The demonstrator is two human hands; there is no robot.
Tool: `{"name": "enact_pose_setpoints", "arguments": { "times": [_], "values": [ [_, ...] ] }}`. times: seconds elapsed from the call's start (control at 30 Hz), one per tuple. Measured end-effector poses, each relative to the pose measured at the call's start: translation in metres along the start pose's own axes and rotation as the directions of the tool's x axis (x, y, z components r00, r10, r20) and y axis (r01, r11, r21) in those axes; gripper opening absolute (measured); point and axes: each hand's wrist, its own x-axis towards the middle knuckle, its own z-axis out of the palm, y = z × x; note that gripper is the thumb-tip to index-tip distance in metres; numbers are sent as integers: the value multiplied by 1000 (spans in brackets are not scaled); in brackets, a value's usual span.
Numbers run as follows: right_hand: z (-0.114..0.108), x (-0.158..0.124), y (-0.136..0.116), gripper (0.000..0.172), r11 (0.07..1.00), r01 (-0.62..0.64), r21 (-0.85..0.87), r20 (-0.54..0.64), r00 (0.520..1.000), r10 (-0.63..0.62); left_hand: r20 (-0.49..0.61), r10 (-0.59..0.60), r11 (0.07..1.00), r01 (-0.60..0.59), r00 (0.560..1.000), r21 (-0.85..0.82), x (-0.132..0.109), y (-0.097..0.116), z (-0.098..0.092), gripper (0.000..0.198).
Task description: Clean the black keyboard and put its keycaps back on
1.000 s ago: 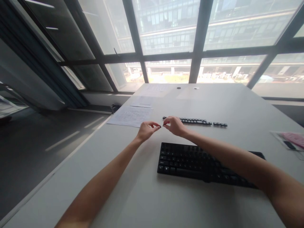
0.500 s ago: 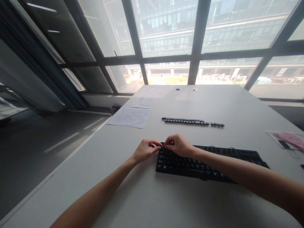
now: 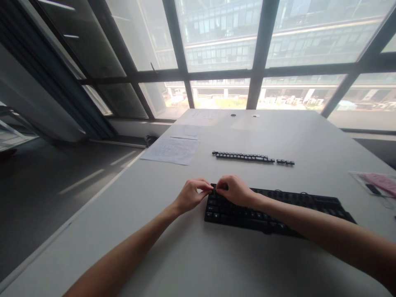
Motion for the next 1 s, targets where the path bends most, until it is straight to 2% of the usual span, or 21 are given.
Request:
{"name": "enact_pose_setpoints", "arguments": {
  "times": [0.1, 0.33, 0.57, 0.73, 0.87, 1.0],
  "values": [
    [4, -2, 0, 9, 998, 49, -41, -30, 998, -50, 6, 38, 998, -38, 999, 48, 0, 0, 0, 11],
    [11, -12, 5, 15, 990, 130, -53, -43, 990, -133, 118, 97, 971, -120, 988, 206, -5, 6, -2, 25],
    [3, -19, -2, 22, 964, 220, -152, 24, 975, -219, 119, 171, 931, -200, 978, 305, -11, -1, 1, 42],
    [1, -19, -6, 23, 949, 232, -212, 69, 973, -222, 137, 197, 871, -238, 971, 431, -15, -4, 4, 41],
    [2, -18, -8, 22, 944, 233, -234, 80, 972, -220, 117, 180, 879, -213, 977, 426, -17, -4, 5, 41],
    [1, -18, -8, 19, 945, 233, -229, 87, 972, -219, 39, 166, 932, -169, 985, 320, -14, -4, 7, 34]
  ]
}}
